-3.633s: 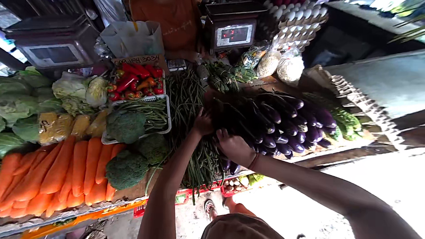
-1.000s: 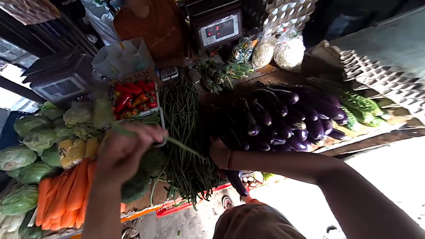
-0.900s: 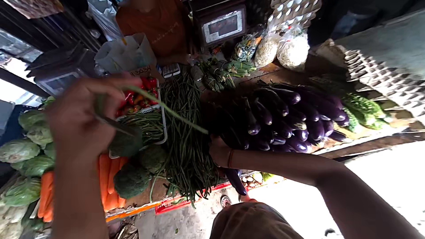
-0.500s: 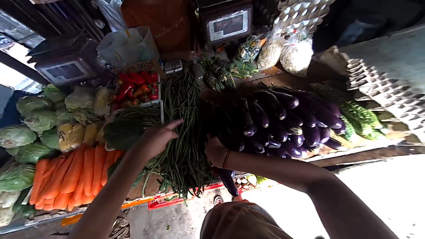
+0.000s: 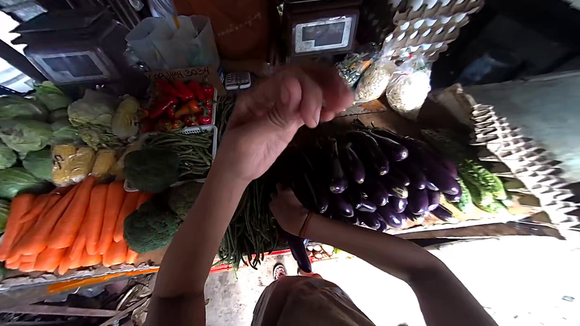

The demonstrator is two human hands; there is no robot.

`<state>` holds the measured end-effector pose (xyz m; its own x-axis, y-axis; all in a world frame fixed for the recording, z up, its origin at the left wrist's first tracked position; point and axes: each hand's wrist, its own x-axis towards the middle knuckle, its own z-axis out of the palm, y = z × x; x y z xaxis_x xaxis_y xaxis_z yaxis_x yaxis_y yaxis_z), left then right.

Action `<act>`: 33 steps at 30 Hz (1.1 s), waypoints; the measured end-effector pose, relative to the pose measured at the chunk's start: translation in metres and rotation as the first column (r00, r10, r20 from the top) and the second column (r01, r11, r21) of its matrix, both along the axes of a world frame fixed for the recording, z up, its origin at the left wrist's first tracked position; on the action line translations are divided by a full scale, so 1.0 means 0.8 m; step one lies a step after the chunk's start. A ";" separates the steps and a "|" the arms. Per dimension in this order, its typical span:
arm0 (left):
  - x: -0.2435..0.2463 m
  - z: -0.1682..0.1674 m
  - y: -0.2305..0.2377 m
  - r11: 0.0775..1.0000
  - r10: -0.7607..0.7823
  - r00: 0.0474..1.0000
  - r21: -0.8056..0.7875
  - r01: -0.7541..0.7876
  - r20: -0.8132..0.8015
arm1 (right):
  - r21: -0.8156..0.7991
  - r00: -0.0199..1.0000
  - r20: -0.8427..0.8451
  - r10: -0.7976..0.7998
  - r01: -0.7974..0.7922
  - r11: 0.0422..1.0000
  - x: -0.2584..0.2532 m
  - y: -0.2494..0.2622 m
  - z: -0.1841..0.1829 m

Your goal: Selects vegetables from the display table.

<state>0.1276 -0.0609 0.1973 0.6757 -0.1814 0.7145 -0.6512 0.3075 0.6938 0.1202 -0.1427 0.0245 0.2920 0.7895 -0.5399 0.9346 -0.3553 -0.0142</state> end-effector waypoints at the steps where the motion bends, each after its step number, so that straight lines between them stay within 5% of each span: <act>1: 0.003 -0.021 0.014 0.983 0.119 0.988 0.154 -0.102 -0.102 | 0.039 1.000 0.025 0.006 -0.007 0.999 -0.005 -0.002 -0.001; 3: 0.008 -0.073 0.037 0.790 0.461 0.824 0.577 -0.210 -0.331 | 0.128 0.997 0.072 0.033 -0.042 0.991 -0.014 -0.005 -0.006; 5: 0.019 -0.132 0.050 0.468 0.757 0.527 0.883 -0.027 -0.386 | 0.198 0.995 0.083 0.057 -0.073 0.977 -0.021 -0.011 -0.011; 6: 0.021 -0.163 0.055 0.388 0.825 0.418 0.919 0.072 -0.381 | 0.259 0.992 0.105 0.064 -0.090 0.962 -0.024 -0.018 -0.016; 9: 0.013 -0.226 0.069 0.554 0.793 0.266 0.830 0.061 -0.549 | 0.551 0.974 0.226 0.033 -0.156 0.819 -0.025 -0.036 -0.043; 11: 0.009 -0.241 0.063 0.658 0.724 0.272 0.753 0.001 -0.633 | 0.638 0.953 0.303 0.012 -0.212 0.740 -0.026 -0.044 -0.057; 14: 0.004 -0.254 0.035 0.675 0.709 0.319 0.736 -0.051 -0.628 | 0.680 0.918 0.397 -0.007 -0.288 0.675 -0.045 -0.061 -0.073; 18: 0.013 -0.244 0.007 0.782 0.622 0.221 0.581 -0.225 -0.751 | 0.808 0.974 0.218 0.066 -0.218 0.548 -0.086 -0.116 -0.088; 22: 0.055 -0.270 -0.009 0.741 0.668 0.198 0.620 -0.256 -0.717 | 0.733 0.997 -0.008 0.079 -0.048 0.679 -0.094 -0.160 -0.114; 27: 0.056 -0.270 -0.013 0.769 0.631 0.191 0.573 -0.284 -0.752 | 0.732 0.997 0.068 -0.032 -0.027 0.681 -0.096 -0.153 -0.125; 33: 0.041 -0.248 -0.014 0.780 0.625 0.227 0.592 -0.201 -0.747 | 0.861 0.991 0.042 -0.126 0.029 0.508 -0.093 -0.167 -0.146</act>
